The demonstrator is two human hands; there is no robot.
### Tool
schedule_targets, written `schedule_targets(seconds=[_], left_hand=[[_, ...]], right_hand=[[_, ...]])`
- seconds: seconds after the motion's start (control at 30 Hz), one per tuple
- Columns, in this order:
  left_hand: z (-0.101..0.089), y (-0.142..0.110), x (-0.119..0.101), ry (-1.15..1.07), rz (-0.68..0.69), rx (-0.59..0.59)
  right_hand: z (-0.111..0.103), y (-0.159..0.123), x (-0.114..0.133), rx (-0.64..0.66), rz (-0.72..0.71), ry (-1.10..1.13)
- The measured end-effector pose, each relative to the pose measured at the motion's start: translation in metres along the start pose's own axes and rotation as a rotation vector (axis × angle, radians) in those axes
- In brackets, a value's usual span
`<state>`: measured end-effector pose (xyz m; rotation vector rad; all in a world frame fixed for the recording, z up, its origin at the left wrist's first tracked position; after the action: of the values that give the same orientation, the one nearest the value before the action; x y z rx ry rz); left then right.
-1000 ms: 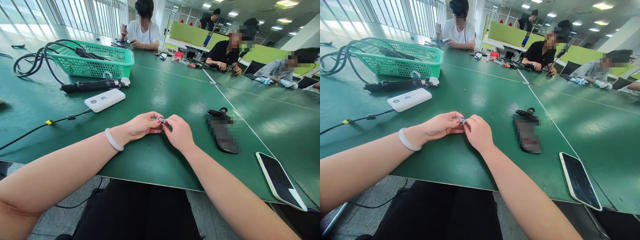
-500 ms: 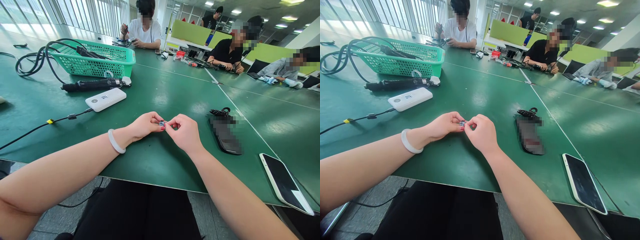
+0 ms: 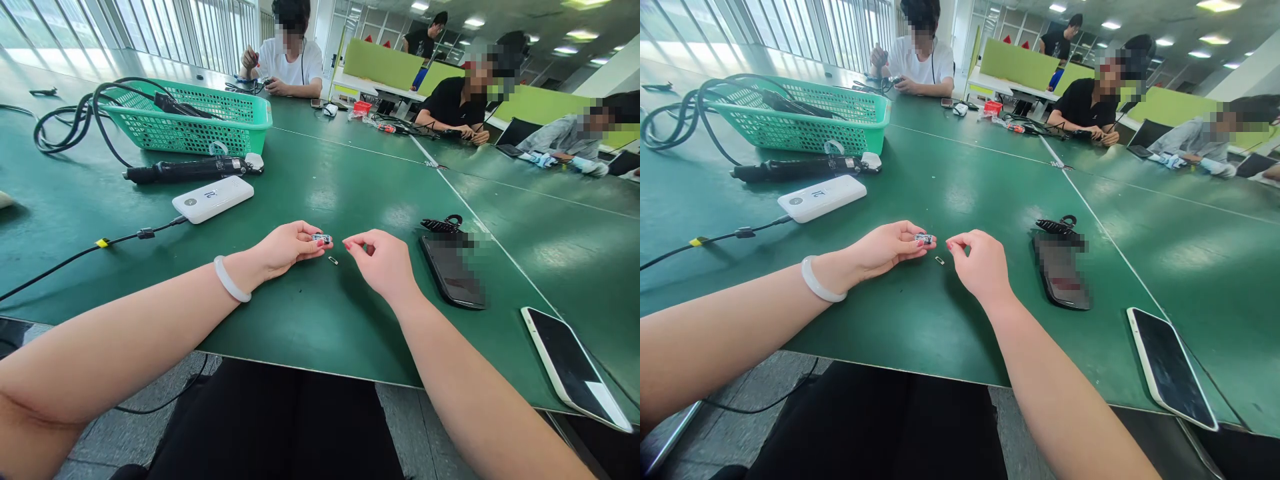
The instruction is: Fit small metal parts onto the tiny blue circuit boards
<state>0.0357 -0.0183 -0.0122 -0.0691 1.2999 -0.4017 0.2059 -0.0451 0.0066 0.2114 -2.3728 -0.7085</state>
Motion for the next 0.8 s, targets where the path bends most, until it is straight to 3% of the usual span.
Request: schedule_targets(seconds=[0.13,0.23,0.4,0.8], left_hand=[[-0.001,0.001,-0.001,0.001,-0.001,-0.046],[-0.001,0.001,0.000,0.012,-0.004,-0.050],[-0.001,0.001,0.001,0.032,-0.006,-0.048],[-0.004,0.005,0.004,0.039,0.019,-0.029]], right_hand=[[0.016,-0.004,-0.009,0.190,-0.006,-0.116],[0.025,-0.005,-0.008,0.243,-0.066,-0.141],[0.030,-0.003,-0.006,0.266,-0.163,-0.195],[0.035,0.005,-0.008,0.235,-0.142,-0.029]])
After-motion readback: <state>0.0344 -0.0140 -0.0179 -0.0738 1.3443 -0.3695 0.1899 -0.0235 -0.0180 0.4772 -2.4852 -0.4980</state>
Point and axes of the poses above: each hand's wrist, its own y-axis towards the middle knuckle, its own z-axis out of the palm, x = y × z, the point moved 3 cm from there along y, towards the middle knuckle, and after that the axes turned 9 degrees about -x, right-handed, at the moved point
